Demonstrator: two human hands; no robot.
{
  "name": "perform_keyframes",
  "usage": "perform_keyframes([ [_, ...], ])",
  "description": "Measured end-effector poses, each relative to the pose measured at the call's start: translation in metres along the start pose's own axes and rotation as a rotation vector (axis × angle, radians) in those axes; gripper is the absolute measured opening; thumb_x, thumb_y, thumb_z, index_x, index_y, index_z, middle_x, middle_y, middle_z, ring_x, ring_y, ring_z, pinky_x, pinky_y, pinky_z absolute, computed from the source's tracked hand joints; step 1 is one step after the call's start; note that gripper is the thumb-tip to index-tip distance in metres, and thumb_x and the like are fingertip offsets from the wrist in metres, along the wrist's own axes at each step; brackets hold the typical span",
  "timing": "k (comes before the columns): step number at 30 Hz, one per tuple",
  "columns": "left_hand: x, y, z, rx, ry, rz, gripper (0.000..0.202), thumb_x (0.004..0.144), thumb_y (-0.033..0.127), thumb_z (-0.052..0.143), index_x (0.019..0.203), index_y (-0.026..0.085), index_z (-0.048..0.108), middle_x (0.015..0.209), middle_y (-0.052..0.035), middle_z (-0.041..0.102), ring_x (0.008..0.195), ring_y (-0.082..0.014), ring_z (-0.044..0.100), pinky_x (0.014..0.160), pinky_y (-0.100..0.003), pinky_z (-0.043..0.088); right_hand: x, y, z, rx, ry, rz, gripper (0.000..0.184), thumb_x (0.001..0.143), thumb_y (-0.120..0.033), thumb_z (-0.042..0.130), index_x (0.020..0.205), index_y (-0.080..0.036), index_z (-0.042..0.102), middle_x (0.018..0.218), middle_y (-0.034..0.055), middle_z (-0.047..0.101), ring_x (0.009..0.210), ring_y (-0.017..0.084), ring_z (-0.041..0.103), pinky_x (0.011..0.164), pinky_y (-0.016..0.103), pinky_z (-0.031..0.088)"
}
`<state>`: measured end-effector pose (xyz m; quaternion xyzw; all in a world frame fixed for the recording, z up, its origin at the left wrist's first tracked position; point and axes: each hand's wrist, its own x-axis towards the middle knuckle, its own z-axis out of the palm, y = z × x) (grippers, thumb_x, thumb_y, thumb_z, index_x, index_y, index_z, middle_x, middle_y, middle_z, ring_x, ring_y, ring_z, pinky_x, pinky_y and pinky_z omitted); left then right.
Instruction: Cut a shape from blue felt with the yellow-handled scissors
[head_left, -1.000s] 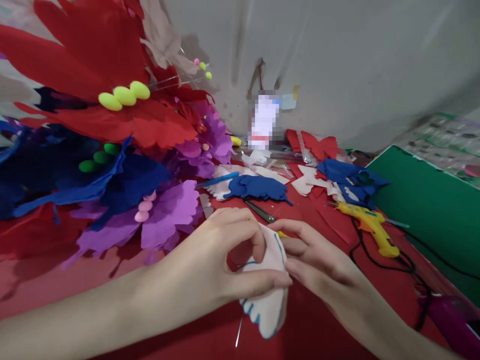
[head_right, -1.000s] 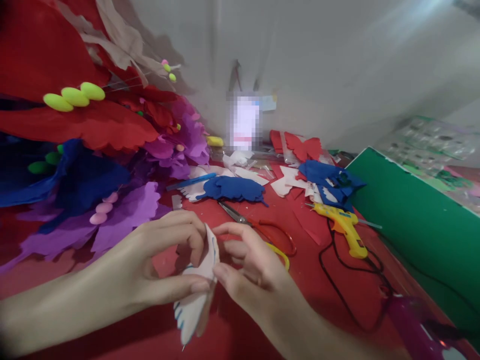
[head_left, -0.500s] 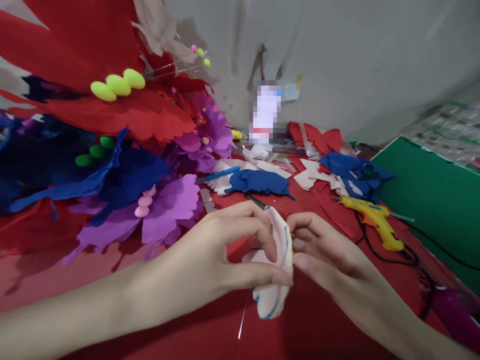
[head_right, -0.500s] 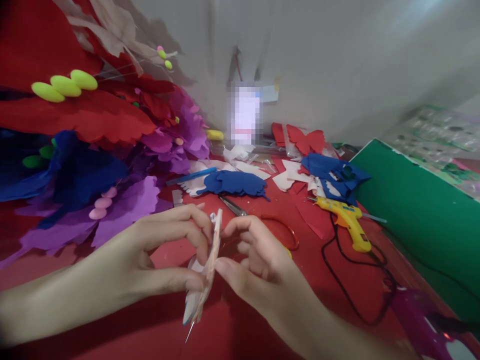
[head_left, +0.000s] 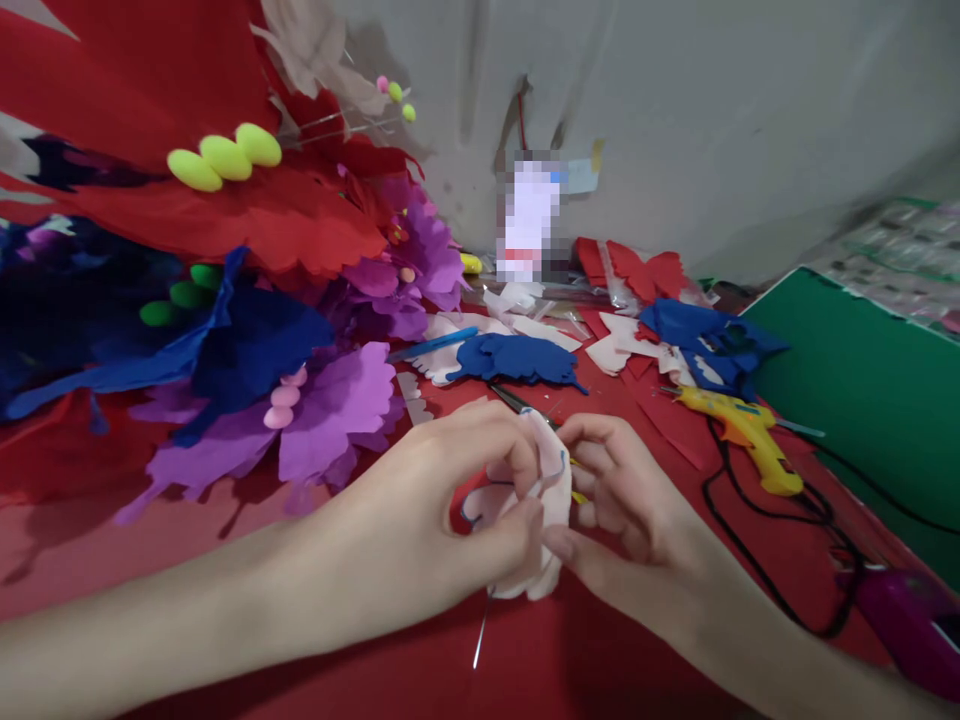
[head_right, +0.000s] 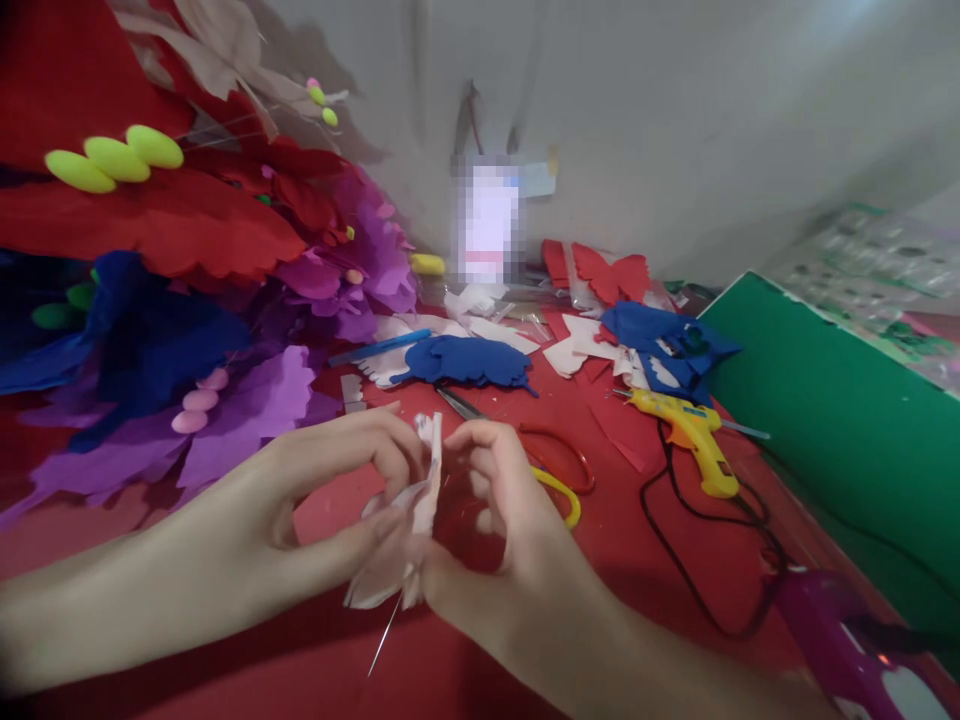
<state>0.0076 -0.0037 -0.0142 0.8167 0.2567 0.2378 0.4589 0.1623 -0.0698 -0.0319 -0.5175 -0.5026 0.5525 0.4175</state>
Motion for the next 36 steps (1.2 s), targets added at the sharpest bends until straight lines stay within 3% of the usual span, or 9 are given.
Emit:
perform_keyframes([
  [4,0.000,0.004,-0.004,0.002,-0.002,-0.084,0.011,0.076,0.012,0.047,0.067,0.018,0.051,0.071,0.0047,0.061,0.067,-0.0081,0.057,0.063,-0.016,0.045,-0.001,0.001,0.000,-0.035,0.021,-0.061,0.030,0.078,-0.014,0.046,0.103,-0.024,0.033,0.096,0.0016,0.051,0.074,0.006,0.055,0.056,0.013,0.047],
  [7,0.001,0.006,-0.008,-0.030,0.011,-0.210,0.014,0.079,0.025,0.046,0.066,0.019,0.047,0.053,0.0068,0.057,0.048,-0.0079,0.054,0.044,-0.015,0.041,0.001,0.002,-0.004,-0.087,0.041,-0.040,0.034,0.076,-0.008,0.043,0.105,-0.024,0.033,0.084,-0.0022,0.051,0.059,0.003,0.052,0.049,0.010,0.042],
  [11,0.004,0.003,-0.016,0.052,0.150,-0.185,0.003,0.073,0.019,0.048,0.070,0.020,0.048,0.051,0.0080,0.051,0.042,-0.0073,0.048,0.036,-0.014,0.035,0.004,0.001,-0.009,-0.211,0.080,-0.064,0.035,0.073,-0.007,0.041,0.105,-0.022,0.034,0.076,-0.0037,0.051,0.053,0.003,0.052,0.047,0.011,0.041],
  [15,0.008,-0.001,-0.027,0.319,0.270,-0.028,0.012,0.074,0.019,0.047,0.082,0.017,0.056,0.064,0.0038,0.058,0.056,-0.0099,0.053,0.049,-0.017,0.041,0.007,-0.001,-0.013,-0.237,0.051,-0.042,0.030,0.073,-0.010,0.041,0.101,-0.019,0.036,0.073,-0.0024,0.050,0.051,0.005,0.050,0.045,0.013,0.041],
  [18,0.009,-0.006,-0.030,0.437,0.299,0.017,0.015,0.073,0.020,0.048,0.084,0.016,0.058,0.082,0.0004,0.063,0.078,-0.0156,0.057,0.073,-0.025,0.045,0.006,-0.001,-0.015,-0.238,0.034,0.014,0.030,0.071,-0.010,0.040,0.100,-0.019,0.037,0.072,-0.0022,0.050,0.050,0.005,0.047,0.042,0.013,0.039],
  [20,0.010,-0.009,-0.030,0.425,0.271,0.018,0.014,0.072,0.019,0.050,0.084,0.018,0.058,0.084,0.0008,0.064,0.081,-0.0163,0.058,0.079,-0.028,0.044,0.006,-0.001,-0.015,-0.231,0.006,0.033,0.029,0.070,-0.010,0.039,0.098,-0.018,0.038,0.070,-0.0026,0.050,0.048,0.005,0.046,0.041,0.013,0.039],
  [25,0.008,-0.016,-0.022,0.294,0.264,-0.002,0.030,0.072,0.025,0.055,0.102,0.019,0.051,0.092,-0.0023,0.062,0.079,-0.0168,0.059,0.070,-0.027,0.048,0.007,-0.003,-0.012,-0.197,0.033,-0.004,0.024,0.071,-0.011,0.040,0.094,-0.018,0.039,0.071,-0.0020,0.051,0.051,0.005,0.050,0.041,0.012,0.041],
  [32,-0.001,-0.015,0.002,0.316,0.217,0.144,0.064,0.067,0.031,0.066,0.121,0.019,0.035,0.122,-0.0092,0.047,0.113,-0.0237,0.045,0.095,-0.036,0.040,0.007,-0.006,-0.010,-0.359,0.158,-0.212,0.017,0.074,-0.010,0.044,0.085,-0.019,0.055,0.068,-0.0021,0.057,0.054,0.004,0.056,0.047,0.007,0.045],
  [36,-0.001,-0.016,0.005,0.250,0.144,0.078,0.038,0.079,0.028,0.053,0.113,0.019,0.042,0.118,-0.0077,0.052,0.111,-0.0214,0.048,0.093,-0.034,0.042,0.006,-0.007,-0.010,-0.405,0.198,-0.280,0.024,0.075,-0.009,0.046,0.087,-0.020,0.063,0.088,-0.0001,0.064,0.078,0.007,0.061,0.066,0.010,0.050],
])
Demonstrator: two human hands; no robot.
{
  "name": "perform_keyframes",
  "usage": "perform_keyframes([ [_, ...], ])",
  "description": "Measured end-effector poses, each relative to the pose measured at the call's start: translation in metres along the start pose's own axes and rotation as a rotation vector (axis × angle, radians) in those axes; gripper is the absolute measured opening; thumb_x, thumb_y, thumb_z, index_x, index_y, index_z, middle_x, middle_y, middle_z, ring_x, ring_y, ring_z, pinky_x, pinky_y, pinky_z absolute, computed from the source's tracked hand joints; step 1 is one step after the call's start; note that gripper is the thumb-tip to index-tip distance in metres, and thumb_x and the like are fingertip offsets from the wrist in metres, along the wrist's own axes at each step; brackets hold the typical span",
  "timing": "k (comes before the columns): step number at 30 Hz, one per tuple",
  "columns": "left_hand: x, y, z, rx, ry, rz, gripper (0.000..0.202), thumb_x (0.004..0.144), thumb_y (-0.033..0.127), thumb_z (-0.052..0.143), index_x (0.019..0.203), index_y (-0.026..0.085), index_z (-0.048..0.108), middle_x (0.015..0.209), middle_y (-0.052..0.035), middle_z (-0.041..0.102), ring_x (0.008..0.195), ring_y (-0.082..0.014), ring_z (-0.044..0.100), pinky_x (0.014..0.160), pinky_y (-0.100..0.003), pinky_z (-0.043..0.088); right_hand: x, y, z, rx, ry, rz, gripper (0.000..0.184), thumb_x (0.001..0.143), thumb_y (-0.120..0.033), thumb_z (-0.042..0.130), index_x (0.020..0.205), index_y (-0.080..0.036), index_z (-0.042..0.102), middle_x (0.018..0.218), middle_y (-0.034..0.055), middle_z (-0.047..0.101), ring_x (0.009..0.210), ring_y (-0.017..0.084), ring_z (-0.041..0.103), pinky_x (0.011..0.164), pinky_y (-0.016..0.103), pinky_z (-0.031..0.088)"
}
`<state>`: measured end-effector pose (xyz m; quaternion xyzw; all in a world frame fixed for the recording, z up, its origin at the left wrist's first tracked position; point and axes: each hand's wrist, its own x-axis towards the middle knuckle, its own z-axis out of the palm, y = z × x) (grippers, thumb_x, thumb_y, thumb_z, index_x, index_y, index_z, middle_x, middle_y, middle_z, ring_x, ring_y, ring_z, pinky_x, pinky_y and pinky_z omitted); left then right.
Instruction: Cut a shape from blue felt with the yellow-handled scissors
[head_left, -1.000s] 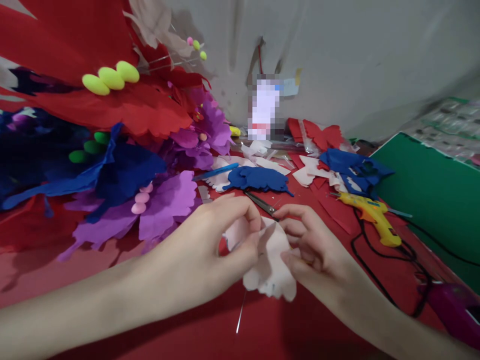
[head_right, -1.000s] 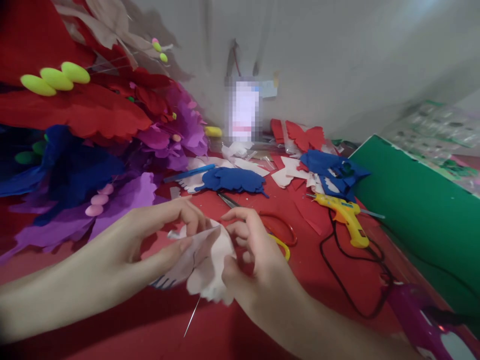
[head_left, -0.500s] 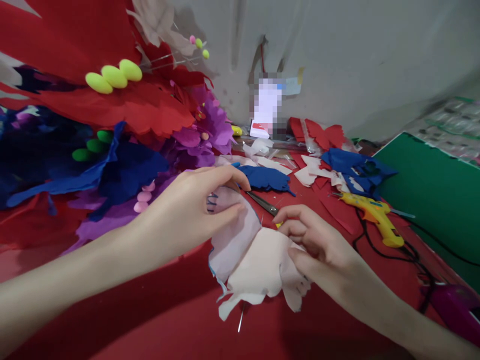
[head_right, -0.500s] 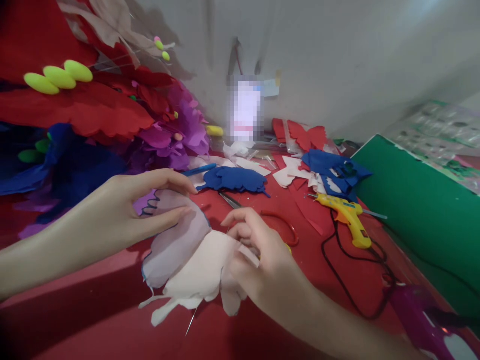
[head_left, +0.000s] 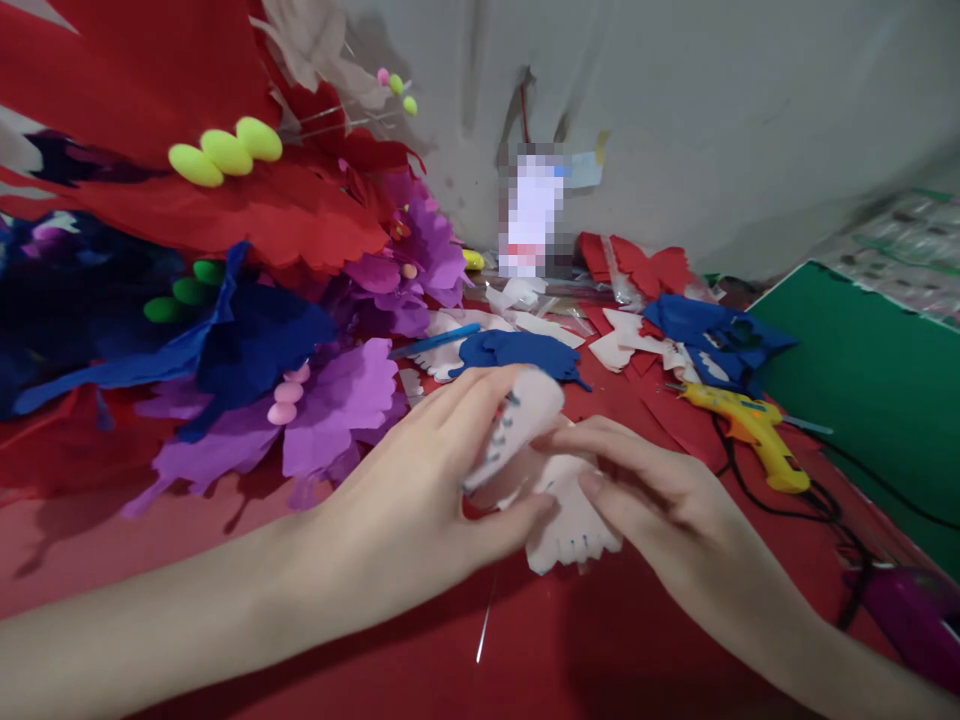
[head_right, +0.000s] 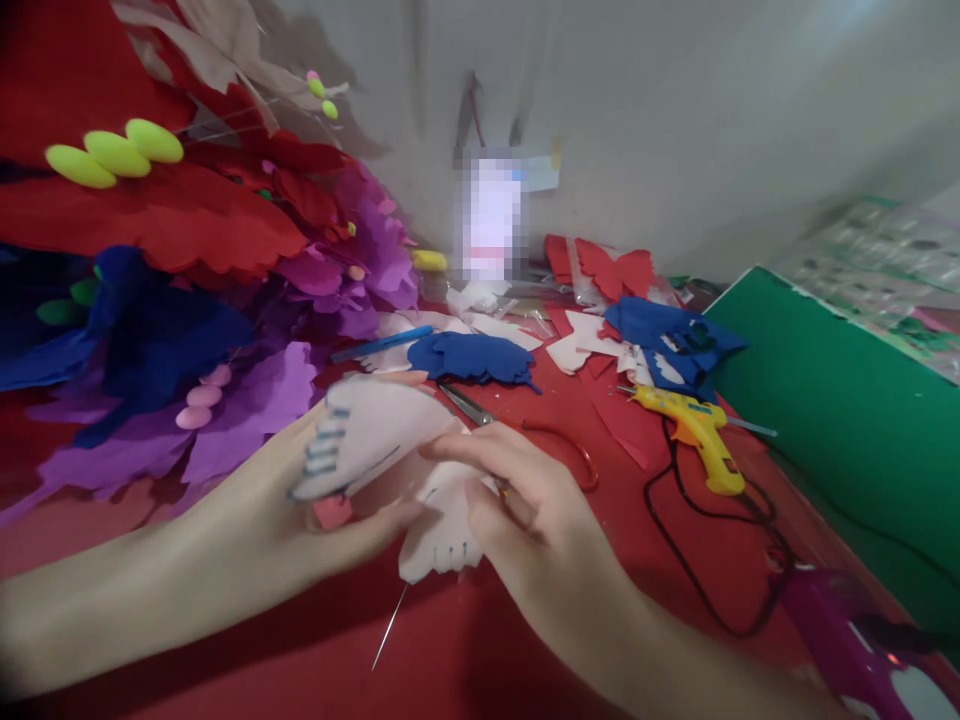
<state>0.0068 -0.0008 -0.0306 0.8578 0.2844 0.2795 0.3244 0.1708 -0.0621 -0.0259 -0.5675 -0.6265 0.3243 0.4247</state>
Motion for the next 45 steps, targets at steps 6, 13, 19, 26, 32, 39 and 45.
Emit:
perform_keyframes([
  [6,0.005,-0.007,-0.005,-0.012,-0.002,-0.017,0.031,0.078,0.011,0.042,0.106,0.021,0.049,0.105,-0.0002,0.061,0.084,-0.0139,0.059,0.083,-0.026,0.046,0.000,0.004,-0.006,0.102,-0.049,0.097,0.028,0.079,-0.012,0.046,0.096,-0.026,0.063,0.091,-0.0008,0.062,0.068,0.006,0.057,0.056,0.012,0.047],
  [13,0.008,-0.005,-0.013,0.031,0.066,-0.052,0.032,0.074,0.011,0.045,0.104,0.016,0.052,0.096,-0.0029,0.064,0.081,-0.0153,0.060,0.072,-0.024,0.048,0.000,0.011,-0.016,0.256,0.028,0.279,0.026,0.080,-0.021,0.048,0.101,-0.029,0.060,0.094,0.0016,0.060,0.078,0.014,0.056,0.057,0.019,0.047],
  [19,0.012,0.001,-0.018,0.015,0.080,-0.071,0.023,0.069,0.007,0.047,0.088,0.015,0.057,0.084,-0.0018,0.065,0.077,-0.0145,0.061,0.067,-0.022,0.048,0.000,0.006,-0.021,0.275,0.014,0.275,0.023,0.079,-0.017,0.043,0.092,-0.023,0.061,0.075,0.0017,0.061,0.057,0.011,0.057,0.046,0.017,0.043],
  [26,0.012,-0.004,-0.022,-0.064,0.126,-0.069,0.037,0.074,0.011,0.044,0.111,0.015,0.046,0.108,-0.0068,0.059,0.099,-0.0164,0.057,0.085,-0.026,0.047,0.004,0.005,-0.025,0.442,-0.112,0.293,0.019,0.077,-0.014,0.041,0.086,-0.018,0.057,0.059,0.0008,0.058,0.041,0.013,0.057,0.038,0.019,0.044],
  [32,0.003,-0.001,-0.025,0.101,0.248,0.288,0.038,0.072,0.001,0.036,0.100,0.023,0.049,0.104,-0.0020,0.058,0.099,-0.0161,0.052,0.089,-0.029,0.039,0.005,0.008,-0.019,0.328,-0.054,0.236,0.020,0.076,-0.014,0.044,0.083,-0.020,0.062,0.069,0.0000,0.059,0.052,0.008,0.056,0.046,0.015,0.042],
  [39,0.000,0.009,-0.017,0.198,0.051,0.286,0.020,0.081,0.007,0.042,0.085,0.018,0.058,0.082,0.0009,0.065,0.079,-0.0134,0.055,0.080,-0.029,0.037,0.007,-0.006,-0.011,-0.009,-0.041,-0.084,0.020,0.076,-0.008,0.049,0.068,-0.019,0.063,0.067,-0.0033,0.059,0.055,0.003,0.052,0.047,0.009,0.040],
  [45,0.007,0.005,-0.017,0.257,0.103,0.225,0.006,0.080,0.015,0.053,0.083,0.017,0.057,0.085,0.0005,0.066,0.082,-0.0126,0.055,0.083,-0.028,0.035,0.004,-0.004,-0.012,-0.192,-0.123,-0.311,0.025,0.077,0.000,0.042,0.073,-0.016,0.060,0.071,-0.0020,0.064,0.065,0.004,0.059,0.058,0.011,0.046],
])
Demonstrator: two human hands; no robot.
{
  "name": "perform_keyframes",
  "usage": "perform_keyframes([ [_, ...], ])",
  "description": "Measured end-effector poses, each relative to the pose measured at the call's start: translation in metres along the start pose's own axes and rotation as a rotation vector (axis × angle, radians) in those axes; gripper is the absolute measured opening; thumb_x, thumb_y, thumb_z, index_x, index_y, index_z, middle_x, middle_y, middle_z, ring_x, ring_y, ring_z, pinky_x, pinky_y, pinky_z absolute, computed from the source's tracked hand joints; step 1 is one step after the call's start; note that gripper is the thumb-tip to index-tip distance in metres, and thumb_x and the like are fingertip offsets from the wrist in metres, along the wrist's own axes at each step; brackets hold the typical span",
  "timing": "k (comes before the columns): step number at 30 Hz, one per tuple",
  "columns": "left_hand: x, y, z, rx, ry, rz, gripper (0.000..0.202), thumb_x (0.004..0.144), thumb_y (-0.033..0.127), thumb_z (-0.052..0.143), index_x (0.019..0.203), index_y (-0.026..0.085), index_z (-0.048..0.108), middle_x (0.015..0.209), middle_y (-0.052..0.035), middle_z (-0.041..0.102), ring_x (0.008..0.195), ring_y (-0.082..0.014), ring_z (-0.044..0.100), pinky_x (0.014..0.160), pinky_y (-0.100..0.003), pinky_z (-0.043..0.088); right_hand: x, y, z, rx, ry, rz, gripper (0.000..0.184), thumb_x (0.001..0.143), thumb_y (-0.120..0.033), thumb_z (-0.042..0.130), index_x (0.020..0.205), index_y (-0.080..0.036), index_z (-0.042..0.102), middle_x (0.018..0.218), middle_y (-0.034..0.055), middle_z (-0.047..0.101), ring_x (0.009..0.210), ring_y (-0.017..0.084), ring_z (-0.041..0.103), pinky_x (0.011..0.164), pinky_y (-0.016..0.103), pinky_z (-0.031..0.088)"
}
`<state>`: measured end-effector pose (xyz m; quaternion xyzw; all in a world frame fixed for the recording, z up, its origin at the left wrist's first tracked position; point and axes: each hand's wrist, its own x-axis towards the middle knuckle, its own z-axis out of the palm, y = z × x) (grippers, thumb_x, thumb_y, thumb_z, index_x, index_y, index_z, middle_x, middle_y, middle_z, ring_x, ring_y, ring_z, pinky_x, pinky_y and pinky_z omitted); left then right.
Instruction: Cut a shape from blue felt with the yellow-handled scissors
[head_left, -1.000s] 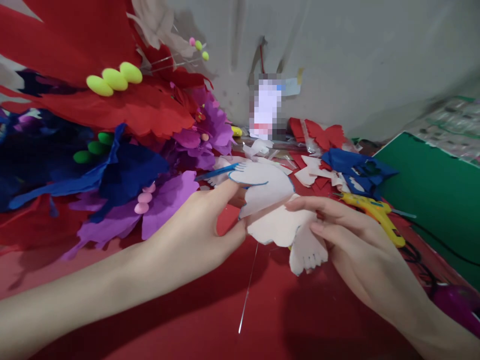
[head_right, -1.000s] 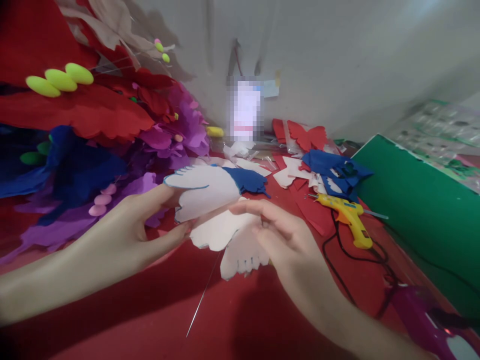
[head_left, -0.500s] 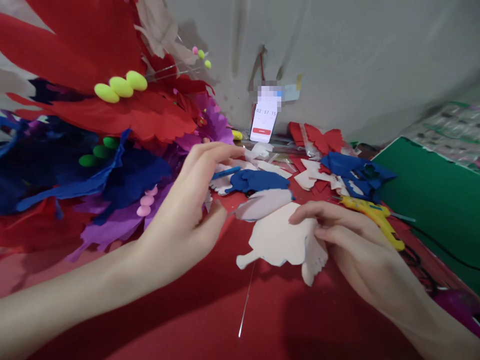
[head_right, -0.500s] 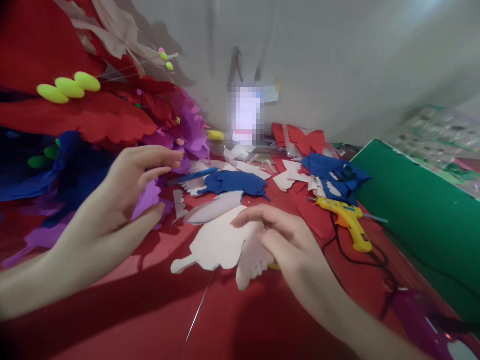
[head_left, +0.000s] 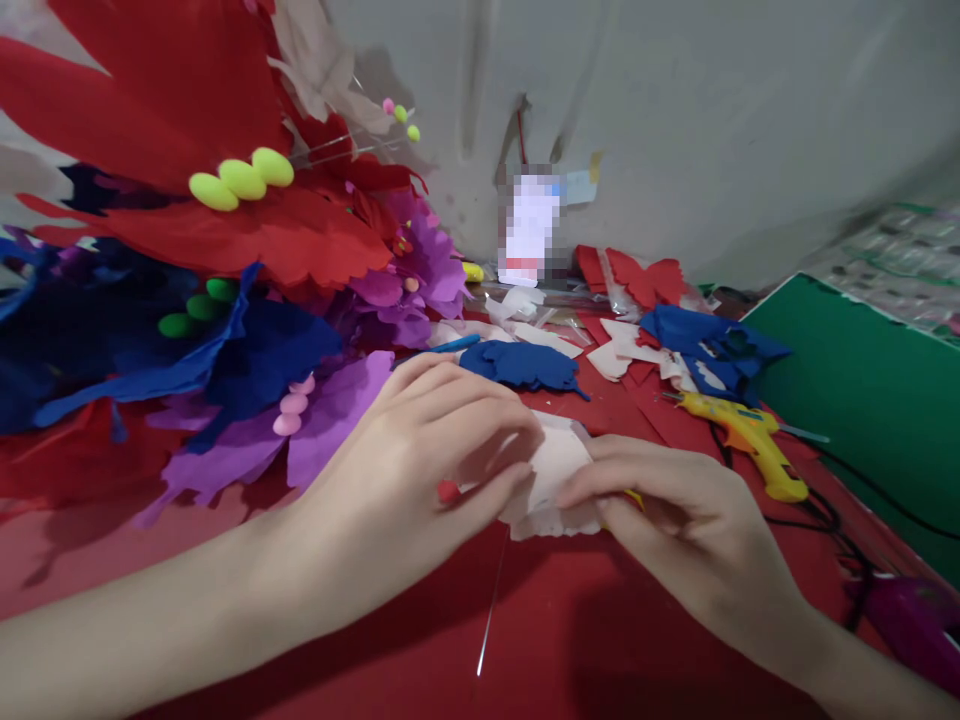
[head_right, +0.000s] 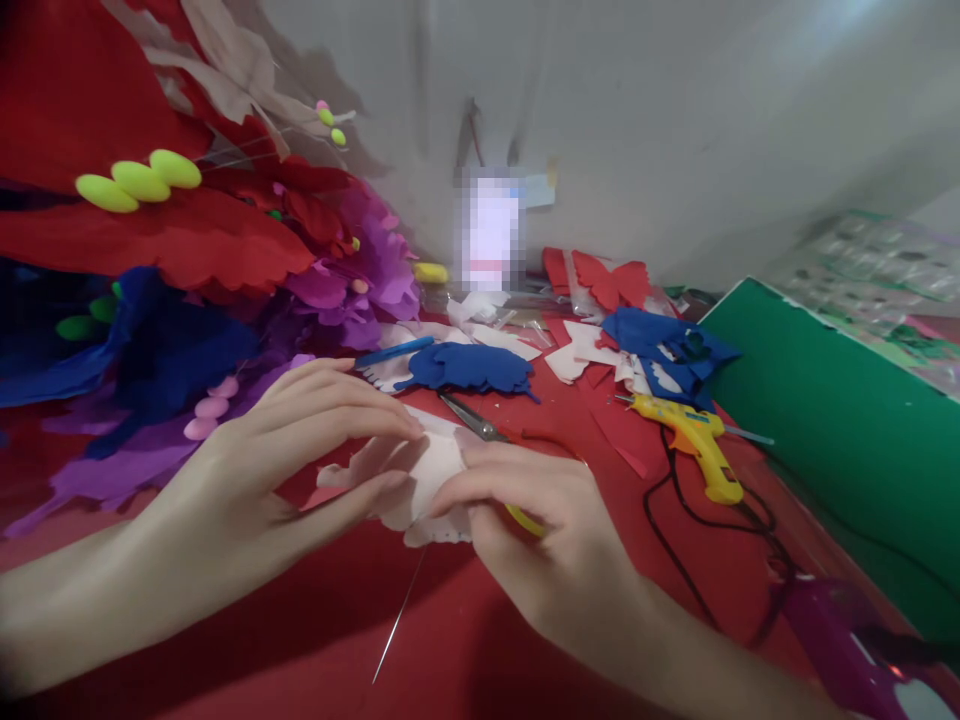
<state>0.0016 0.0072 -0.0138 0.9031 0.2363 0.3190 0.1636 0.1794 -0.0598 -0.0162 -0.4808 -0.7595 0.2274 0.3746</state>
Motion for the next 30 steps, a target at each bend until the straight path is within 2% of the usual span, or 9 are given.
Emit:
perform_keyframes([
  [6,-0.003,-0.001,0.001,-0.026,0.031,-0.002,0.009,0.079,0.017,0.055,0.088,0.018,0.058,0.087,0.0014,0.066,0.084,-0.0130,0.055,0.085,-0.029,0.036,-0.002,0.006,0.002,-0.109,0.098,-0.260,0.021,0.072,0.001,0.046,0.070,-0.015,0.060,0.070,0.0001,0.063,0.069,0.007,0.059,0.063,0.014,0.048],
  [8,-0.003,-0.001,0.000,-0.033,0.046,0.038,0.006,0.080,0.016,0.055,0.084,0.019,0.058,0.081,0.0040,0.066,0.078,-0.0107,0.056,0.089,-0.028,0.035,-0.001,0.005,0.003,-0.111,0.099,-0.265,0.022,0.072,0.002,0.045,0.069,-0.014,0.059,0.072,0.0010,0.063,0.070,0.007,0.059,0.065,0.014,0.048],
  [11,-0.004,-0.002,-0.001,-0.003,0.104,0.111,0.008,0.081,0.016,0.054,0.078,0.020,0.059,0.078,0.0054,0.067,0.074,-0.0092,0.057,0.096,-0.029,0.030,-0.001,0.004,0.004,0.064,0.045,-0.129,0.024,0.072,0.003,0.039,0.066,-0.016,0.053,0.074,-0.0004,0.061,0.070,0.005,0.058,0.066,0.012,0.047],
  [15,-0.005,-0.004,-0.002,0.031,0.144,0.166,0.009,0.082,0.019,0.053,0.079,0.023,0.061,0.082,0.0048,0.069,0.080,-0.0109,0.060,0.104,-0.034,0.024,-0.005,0.007,0.005,0.645,-0.089,0.181,0.023,0.067,0.000,0.037,0.071,-0.019,0.049,0.079,-0.0025,0.056,0.072,0.005,0.055,0.061,0.012,0.046],
  [19,-0.005,-0.004,-0.002,0.049,0.144,0.172,0.011,0.084,0.020,0.050,0.079,0.025,0.060,0.090,0.0043,0.069,0.087,-0.0122,0.060,0.105,-0.036,0.023,-0.006,0.010,0.004,0.928,-0.070,0.322,0.025,0.059,-0.004,0.043,0.075,-0.022,0.049,0.070,-0.0033,0.050,0.065,0.007,0.051,0.057,0.015,0.045],
  [21,-0.005,-0.003,-0.003,0.074,0.142,0.178,0.013,0.083,0.017,0.050,0.078,0.025,0.060,0.091,0.0043,0.069,0.088,-0.0122,0.060,0.104,-0.036,0.025,-0.004,0.010,0.003,0.973,-0.057,0.336,0.035,0.056,-0.003,0.043,0.081,-0.024,0.055,0.076,-0.0039,0.056,0.072,0.007,0.055,0.062,0.014,0.047],
  [25,-0.007,0.000,-0.008,0.086,0.151,0.235,0.017,0.081,0.012,0.050,0.077,0.027,0.059,0.082,0.0065,0.068,0.085,-0.0124,0.057,0.104,-0.037,0.025,-0.002,0.010,0.002,0.863,-0.082,0.331,0.058,0.059,-0.003,0.041,0.108,-0.029,0.057,0.112,-0.0042,0.058,0.105,0.010,0.054,0.085,0.017,0.047],
  [27,-0.008,0.002,-0.009,0.077,0.137,0.264,0.017,0.080,0.012,0.051,0.077,0.027,0.060,0.076,0.0076,0.068,0.081,-0.0117,0.057,0.105,-0.035,0.025,-0.002,0.011,0.001,0.781,0.013,0.321,0.059,0.062,-0.004,0.040,0.113,-0.030,0.055,0.120,-0.0049,0.055,0.108,0.012,0.054,0.087,0.019,0.047],
  [30,-0.009,0.003,-0.009,0.064,0.116,0.316,0.018,0.077,0.010,0.052,0.078,0.025,0.060,0.073,0.0078,0.068,0.077,-0.0114,0.056,0.106,-0.035,0.024,0.000,0.014,-0.002,0.711,0.224,0.258,0.053,0.064,-0.003,0.041,0.107,-0.029,0.059,0.122,-0.0064,0.053,0.109,0.011,0.053,0.085,0.016,0.049],
])
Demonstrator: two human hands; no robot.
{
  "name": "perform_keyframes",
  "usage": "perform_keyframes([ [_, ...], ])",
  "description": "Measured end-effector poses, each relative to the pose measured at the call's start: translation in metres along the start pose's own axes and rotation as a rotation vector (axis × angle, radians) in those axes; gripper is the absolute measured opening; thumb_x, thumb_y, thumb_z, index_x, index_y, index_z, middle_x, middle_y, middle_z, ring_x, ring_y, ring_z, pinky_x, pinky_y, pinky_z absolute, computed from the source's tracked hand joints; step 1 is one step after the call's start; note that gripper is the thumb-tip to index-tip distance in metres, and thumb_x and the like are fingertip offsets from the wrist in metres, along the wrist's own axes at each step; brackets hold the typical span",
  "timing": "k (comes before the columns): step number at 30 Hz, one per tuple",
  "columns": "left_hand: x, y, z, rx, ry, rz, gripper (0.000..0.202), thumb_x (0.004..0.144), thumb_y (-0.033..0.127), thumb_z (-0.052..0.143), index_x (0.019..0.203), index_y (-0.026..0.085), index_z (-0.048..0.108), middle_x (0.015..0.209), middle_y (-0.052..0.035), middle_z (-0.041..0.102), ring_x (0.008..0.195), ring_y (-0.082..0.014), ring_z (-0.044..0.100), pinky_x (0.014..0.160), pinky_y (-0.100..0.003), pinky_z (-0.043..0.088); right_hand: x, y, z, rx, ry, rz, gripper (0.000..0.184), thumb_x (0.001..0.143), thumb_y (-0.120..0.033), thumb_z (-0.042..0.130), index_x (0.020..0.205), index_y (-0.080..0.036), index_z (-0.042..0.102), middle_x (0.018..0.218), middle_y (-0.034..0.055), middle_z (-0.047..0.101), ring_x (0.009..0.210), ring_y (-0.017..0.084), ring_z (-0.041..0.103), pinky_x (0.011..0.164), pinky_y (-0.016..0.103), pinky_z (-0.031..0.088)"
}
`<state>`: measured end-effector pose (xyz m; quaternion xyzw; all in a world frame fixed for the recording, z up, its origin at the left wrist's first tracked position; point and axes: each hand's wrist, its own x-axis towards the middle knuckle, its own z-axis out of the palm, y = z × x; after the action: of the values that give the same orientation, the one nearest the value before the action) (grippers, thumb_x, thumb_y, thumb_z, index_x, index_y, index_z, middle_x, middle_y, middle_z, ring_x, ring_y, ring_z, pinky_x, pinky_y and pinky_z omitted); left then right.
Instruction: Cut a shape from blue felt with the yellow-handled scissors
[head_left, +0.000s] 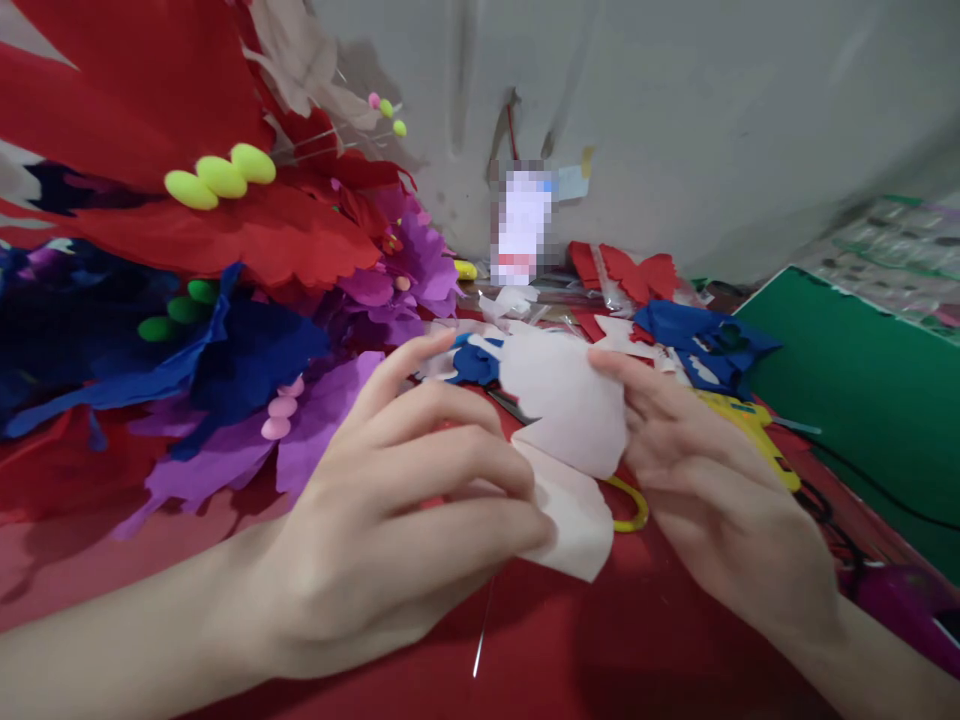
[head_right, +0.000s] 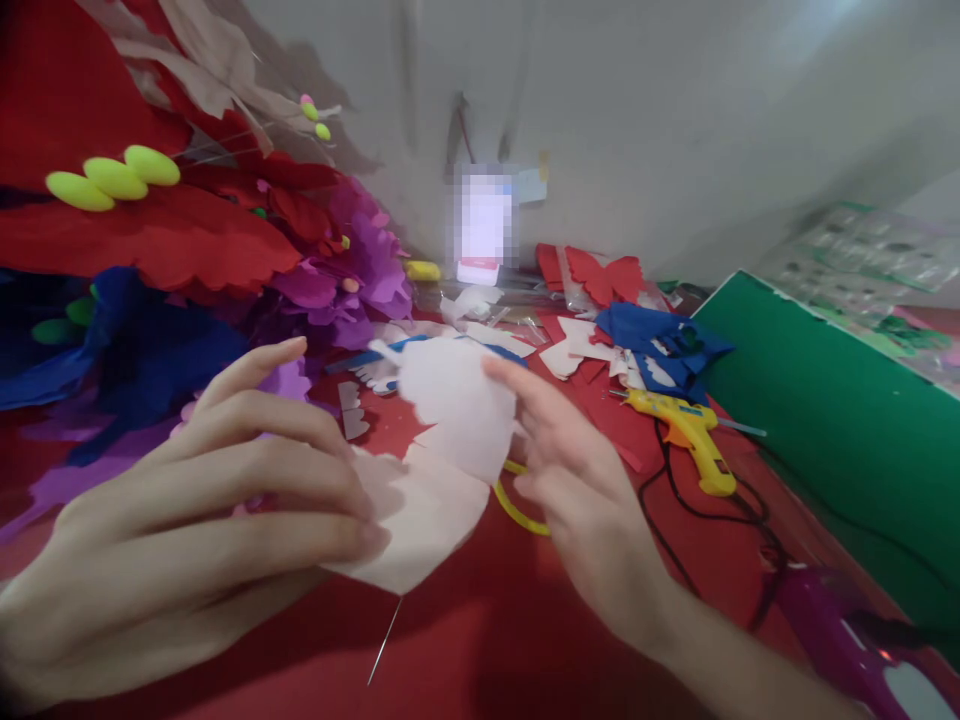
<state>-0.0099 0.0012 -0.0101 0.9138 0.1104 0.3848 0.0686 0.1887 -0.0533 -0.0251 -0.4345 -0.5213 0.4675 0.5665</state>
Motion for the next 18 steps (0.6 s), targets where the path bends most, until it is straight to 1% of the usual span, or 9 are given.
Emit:
perform_keyframes([
  [3,-0.002,-0.001,0.003,-0.085,-0.027,0.065,0.018,0.079,0.009,0.049,0.079,0.023,0.061,0.074,0.0065,0.068,0.077,-0.0114,0.055,0.108,-0.035,0.020,0.007,0.002,-0.004,-0.030,0.136,-0.094,0.039,0.068,-0.006,0.046,0.097,-0.026,0.063,0.118,-0.0043,0.056,0.110,0.013,0.052,0.082,0.017,0.051],
  [5,-0.003,-0.001,0.005,-0.170,-0.085,0.108,0.016,0.081,0.011,0.048,0.080,0.021,0.061,0.077,0.0052,0.068,0.078,-0.0109,0.055,0.108,-0.033,0.019,0.012,0.004,-0.007,-0.066,0.214,-0.092,0.033,0.072,-0.011,0.049,0.098,-0.025,0.062,0.114,-0.0007,0.059,0.111,0.017,0.052,0.080,0.021,0.053],
  [8,-0.003,0.001,0.007,-0.256,-0.196,0.157,0.017,0.084,0.010,0.047,0.078,0.018,0.061,0.077,0.0037,0.068,0.074,-0.0096,0.053,0.104,-0.026,0.027,0.018,0.010,-0.013,-0.145,0.293,-0.075,0.029,0.076,-0.018,0.050,0.102,-0.025,0.061,0.111,0.0020,0.060,0.106,0.020,0.055,0.075,0.028,0.054],
  [10,-0.002,0.004,0.008,-0.292,-0.250,0.164,0.024,0.086,0.010,0.042,0.074,0.016,0.063,0.075,0.0023,0.067,0.069,-0.0101,0.052,0.096,-0.025,0.036,0.018,0.013,-0.017,-0.277,0.323,-0.121,0.028,0.080,-0.020,0.048,0.104,-0.027,0.060,0.112,0.0009,0.059,0.101,0.018,0.058,0.076,0.029,0.054],
  [12,0.000,0.005,0.009,-0.322,-0.285,0.185,0.032,0.088,0.010,0.036,0.072,0.015,0.064,0.073,-0.0001,0.067,0.066,-0.0115,0.051,0.085,-0.026,0.044,0.017,0.015,-0.020,-0.536,0.367,-0.227,0.028,0.082,-0.019,0.047,0.105,-0.026,0.061,0.110,0.0006,0.060,0.097,0.016,0.059,0.074,0.025,0.053],
  [15,0.001,0.005,0.011,-0.373,-0.325,0.244,0.036,0.088,0.010,0.033,0.070,0.012,0.064,0.074,-0.0042,0.067,0.063,-0.0135,0.051,0.067,-0.028,0.048,0.014,0.016,-0.021,-1.017,0.368,-0.546,0.027,0.079,-0.011,0.050,0.099,-0.021,0.064,0.095,0.0014,0.065,0.084,0.012,0.061,0.070,0.019,0.051],
  [16,0.001,0.004,0.012,-0.387,-0.337,0.261,0.036,0.087,0.010,0.032,0.070,0.012,0.064,0.074,-0.0048,0.067,0.062,-0.0139,0.051,0.062,-0.028,0.047,0.014,0.016,-0.021,-1.112,0.337,-0.635,0.026,0.077,-0.009,0.051,0.095,-0.020,0.065,0.089,0.0011,0.067,0.081,0.011,0.062,0.070,0.018,0.051],
  [17,0.001,0.004,0.012,-0.393,-0.351,0.262,0.036,0.087,0.010,0.033,0.070,0.012,0.064,0.075,-0.0053,0.067,0.061,-0.0141,0.050,0.060,-0.028,0.047,0.014,0.016,-0.021,-1.145,0.296,-0.675,0.025,0.077,-0.008,0.051,0.092,-0.020,0.066,0.086,0.0009,0.068,0.078,0.011,0.063,0.071,0.018,0.051],
  [18,0.001,0.003,0.012,-0.388,-0.362,0.251,0.035,0.087,0.010,0.033,0.070,0.012,0.064,0.075,-0.0054,0.067,0.061,-0.0143,0.050,0.058,-0.028,0.046,0.015,0.016,-0.021,-1.119,0.257,-0.661,0.024,0.077,-0.008,0.050,0.090,-0.020,0.065,0.085,0.0008,0.068,0.078,0.012,0.063,0.071,0.019,0.052],
])
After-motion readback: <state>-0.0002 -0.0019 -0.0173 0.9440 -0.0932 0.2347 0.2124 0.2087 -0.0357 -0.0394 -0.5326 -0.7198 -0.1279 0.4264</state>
